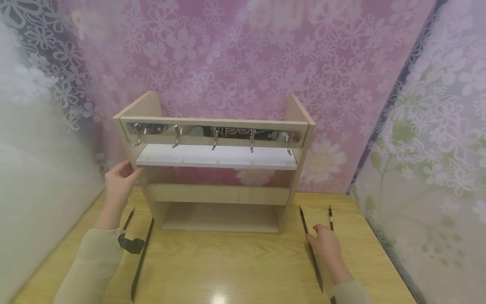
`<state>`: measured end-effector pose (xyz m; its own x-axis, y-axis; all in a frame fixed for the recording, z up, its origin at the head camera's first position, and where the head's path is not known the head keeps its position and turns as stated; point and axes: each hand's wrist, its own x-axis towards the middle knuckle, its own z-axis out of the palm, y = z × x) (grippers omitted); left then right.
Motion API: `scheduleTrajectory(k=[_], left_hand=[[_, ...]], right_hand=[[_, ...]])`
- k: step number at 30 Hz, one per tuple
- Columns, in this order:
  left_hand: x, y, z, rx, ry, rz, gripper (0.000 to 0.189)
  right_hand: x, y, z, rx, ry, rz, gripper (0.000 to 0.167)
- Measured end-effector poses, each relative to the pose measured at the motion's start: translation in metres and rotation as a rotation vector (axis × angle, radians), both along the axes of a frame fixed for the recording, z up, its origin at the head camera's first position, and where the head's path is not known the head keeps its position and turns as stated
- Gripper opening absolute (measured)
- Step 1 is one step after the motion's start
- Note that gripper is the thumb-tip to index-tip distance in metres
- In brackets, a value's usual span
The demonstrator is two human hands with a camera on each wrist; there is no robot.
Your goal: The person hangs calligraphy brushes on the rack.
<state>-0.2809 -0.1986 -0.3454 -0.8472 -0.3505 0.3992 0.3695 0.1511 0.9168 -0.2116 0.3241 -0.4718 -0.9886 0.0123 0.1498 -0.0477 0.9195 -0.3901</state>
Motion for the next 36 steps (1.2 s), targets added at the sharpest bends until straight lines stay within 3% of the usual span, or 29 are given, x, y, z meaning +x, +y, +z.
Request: scheduleTrajectory(k=[6, 18, 24, 30, 36], left_hand=[[-0.001, -0.001, 0.002, 0.034, 0.016, -0.027, 0.036], [0.000, -0.005, 0.000, -0.010, -0.003, -0.067, 0.038], [0.000, -0.008, -0.002, -0.064, -0.017, -0.061, 0.037], [-0.001, -0.009, -0.001, -0.055, -0.018, -0.082, 0.035], [0.000, -0.010, 0.001, -0.078, -0.069, -0.121, 0.039]], right_hand=[[-0.007, 0.000, -0.003, -0.006, -0.103, -0.005, 0.040], [-0.009, -0.002, -0.012, -0.015, -0.222, -0.006, 0.046], [-0.009, -0.003, -0.013, -0.004, -0.222, -0.003, 0.046], [-0.011, -0.002, -0.015, -0.012, -0.231, -0.011, 0.044], [-0.011, -0.003, -0.015, -0.018, -0.267, -0.038, 0.037]])
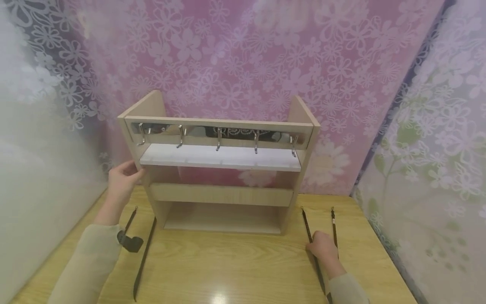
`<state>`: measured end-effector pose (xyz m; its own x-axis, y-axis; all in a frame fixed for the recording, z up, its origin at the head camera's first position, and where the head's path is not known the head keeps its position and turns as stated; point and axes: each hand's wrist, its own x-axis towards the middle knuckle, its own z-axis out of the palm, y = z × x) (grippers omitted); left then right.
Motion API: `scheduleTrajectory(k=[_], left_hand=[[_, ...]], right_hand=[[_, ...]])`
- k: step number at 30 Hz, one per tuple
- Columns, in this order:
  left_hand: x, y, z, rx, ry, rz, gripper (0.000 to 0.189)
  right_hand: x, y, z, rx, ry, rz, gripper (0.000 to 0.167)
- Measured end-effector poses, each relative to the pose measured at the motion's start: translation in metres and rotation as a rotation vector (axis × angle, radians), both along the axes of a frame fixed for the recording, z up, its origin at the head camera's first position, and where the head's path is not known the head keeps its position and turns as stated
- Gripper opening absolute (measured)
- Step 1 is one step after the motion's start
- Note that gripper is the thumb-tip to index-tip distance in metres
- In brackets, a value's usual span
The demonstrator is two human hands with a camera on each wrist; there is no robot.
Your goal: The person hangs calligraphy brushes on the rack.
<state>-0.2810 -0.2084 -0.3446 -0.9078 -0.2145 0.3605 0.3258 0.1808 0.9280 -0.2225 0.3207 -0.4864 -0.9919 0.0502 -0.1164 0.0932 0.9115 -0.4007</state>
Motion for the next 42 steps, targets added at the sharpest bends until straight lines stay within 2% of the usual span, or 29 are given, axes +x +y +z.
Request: scheduleTrajectory(k=[5, 12, 26, 32, 37, 42], left_hand=[[0.002, 0.001, 0.000, 0.014, 0.000, -0.005, 0.039], [0.004, 0.000, -0.002, 0.004, -0.006, 0.023, 0.039], [-0.001, 0.000, -0.004, 0.001, 0.009, 0.006, 0.039], [-0.001, 0.001, -0.003, 0.019, 0.023, 0.002, 0.037], [-0.002, 0.001, -0.003, 0.017, 0.030, -0.001, 0.036], [-0.002, 0.001, -0.002, 0.026, 0.037, 0.001, 0.036]], right_hand=[[0.001, 0.000, 0.001, -0.013, -0.016, -0.001, 0.031], [-0.002, 0.002, -0.004, -0.028, 0.000, 0.018, 0.028], [-0.004, 0.006, -0.009, -0.084, 0.013, 0.014, 0.024], [-0.001, 0.007, 0.000, -0.141, 0.051, 0.006, 0.024], [0.004, 0.009, 0.011, -0.188, 0.086, -0.032, 0.029], [0.011, 0.009, 0.024, -0.237, 0.162, -0.070, 0.031]])
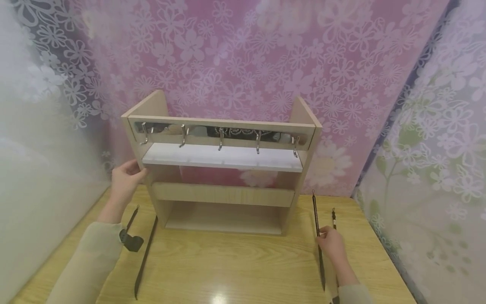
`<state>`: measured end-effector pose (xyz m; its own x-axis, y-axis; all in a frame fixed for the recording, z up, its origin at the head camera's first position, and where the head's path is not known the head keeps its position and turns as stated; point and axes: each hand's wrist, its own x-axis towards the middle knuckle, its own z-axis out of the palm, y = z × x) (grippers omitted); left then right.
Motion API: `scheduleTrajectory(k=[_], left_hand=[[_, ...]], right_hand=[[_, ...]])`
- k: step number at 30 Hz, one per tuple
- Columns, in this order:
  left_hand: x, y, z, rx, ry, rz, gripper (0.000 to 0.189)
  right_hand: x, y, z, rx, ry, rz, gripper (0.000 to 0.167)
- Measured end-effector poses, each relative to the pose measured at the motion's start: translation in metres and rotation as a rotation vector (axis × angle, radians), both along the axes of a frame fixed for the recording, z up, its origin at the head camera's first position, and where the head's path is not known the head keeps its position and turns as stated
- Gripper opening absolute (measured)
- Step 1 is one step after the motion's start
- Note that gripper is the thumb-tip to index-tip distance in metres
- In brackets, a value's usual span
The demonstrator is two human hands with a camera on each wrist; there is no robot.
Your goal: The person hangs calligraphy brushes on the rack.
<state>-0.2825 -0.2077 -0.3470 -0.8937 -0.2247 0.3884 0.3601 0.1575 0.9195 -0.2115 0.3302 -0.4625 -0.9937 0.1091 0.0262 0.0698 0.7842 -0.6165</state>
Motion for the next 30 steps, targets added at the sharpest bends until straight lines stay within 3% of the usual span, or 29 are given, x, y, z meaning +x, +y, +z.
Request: scheduleTrajectory(k=[6, 18, 24, 30], left_hand=[[-0.003, -0.001, 0.000, -0.007, 0.003, 0.010, 0.036], [-0.005, -0.001, 0.000, -0.017, -0.014, 0.020, 0.038], [-0.003, 0.000, -0.002, -0.037, -0.026, 0.024, 0.038], [-0.003, 0.001, 0.000, 0.000, -0.021, 0.035, 0.037]], right_hand=[[0.010, -0.001, 0.013, -0.015, 0.076, -0.036, 0.033], [0.031, -0.014, 0.039, -0.077, 0.110, -0.115, 0.037], [0.042, -0.025, 0.052, -0.085, 0.181, -0.140, 0.035], [0.049, -0.037, 0.067, -0.020, 0.290, -0.136, 0.030]])
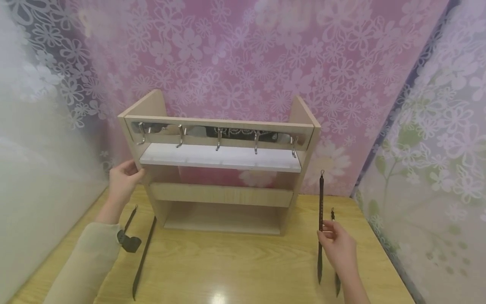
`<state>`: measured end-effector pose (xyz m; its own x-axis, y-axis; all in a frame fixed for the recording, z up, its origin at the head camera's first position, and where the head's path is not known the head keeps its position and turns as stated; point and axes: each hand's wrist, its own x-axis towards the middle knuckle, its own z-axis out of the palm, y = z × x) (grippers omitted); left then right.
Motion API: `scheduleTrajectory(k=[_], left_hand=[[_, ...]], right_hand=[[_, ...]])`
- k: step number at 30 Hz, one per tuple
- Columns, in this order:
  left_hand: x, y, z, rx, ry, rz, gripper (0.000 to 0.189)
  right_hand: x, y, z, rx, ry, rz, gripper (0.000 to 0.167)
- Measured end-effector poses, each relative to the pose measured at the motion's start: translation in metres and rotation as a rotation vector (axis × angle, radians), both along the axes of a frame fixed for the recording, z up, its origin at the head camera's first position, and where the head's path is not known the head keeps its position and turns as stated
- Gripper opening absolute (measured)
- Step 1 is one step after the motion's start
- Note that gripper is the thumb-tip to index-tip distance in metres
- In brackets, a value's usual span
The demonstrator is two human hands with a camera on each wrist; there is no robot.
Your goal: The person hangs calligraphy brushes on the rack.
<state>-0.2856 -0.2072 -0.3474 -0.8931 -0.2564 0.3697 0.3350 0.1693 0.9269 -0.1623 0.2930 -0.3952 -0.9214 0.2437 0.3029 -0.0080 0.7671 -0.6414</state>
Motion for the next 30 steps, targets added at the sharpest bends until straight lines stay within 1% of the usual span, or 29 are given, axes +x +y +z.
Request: scheduleTrajectory(k=[4, 10, 15, 18, 22, 26, 30], left_hand=[[0.001, 0.000, 0.001, 0.002, 0.015, 0.000, 0.037], [0.001, 0.001, 0.000, -0.013, 0.028, 0.005, 0.036], [0.000, 0.001, -0.001, -0.018, 0.026, 0.011, 0.036], [0.001, 0.001, -0.001, -0.013, 0.024, 0.006, 0.036], [0.004, 0.002, 0.003, -0.005, 0.016, 0.003, 0.035], [0.008, 0.004, 0.008, 0.002, 0.008, 0.005, 0.035], [0.006, 0.003, 0.005, -0.002, 0.005, 0.006, 0.035]], right_hand=[[0.005, -0.008, 0.010, 0.028, 0.037, 0.013, 0.029], [0.011, -0.017, 0.020, 0.058, 0.086, 0.039, 0.028], [0.014, -0.024, 0.026, 0.044, 0.084, 0.060, 0.030], [0.015, -0.027, 0.029, 0.049, 0.104, 0.067, 0.030], [0.017, -0.032, 0.033, 0.059, 0.149, 0.076, 0.029], [0.020, -0.037, 0.038, 0.048, 0.155, 0.097, 0.029], [0.022, -0.040, 0.043, 0.046, 0.155, 0.108, 0.029]])
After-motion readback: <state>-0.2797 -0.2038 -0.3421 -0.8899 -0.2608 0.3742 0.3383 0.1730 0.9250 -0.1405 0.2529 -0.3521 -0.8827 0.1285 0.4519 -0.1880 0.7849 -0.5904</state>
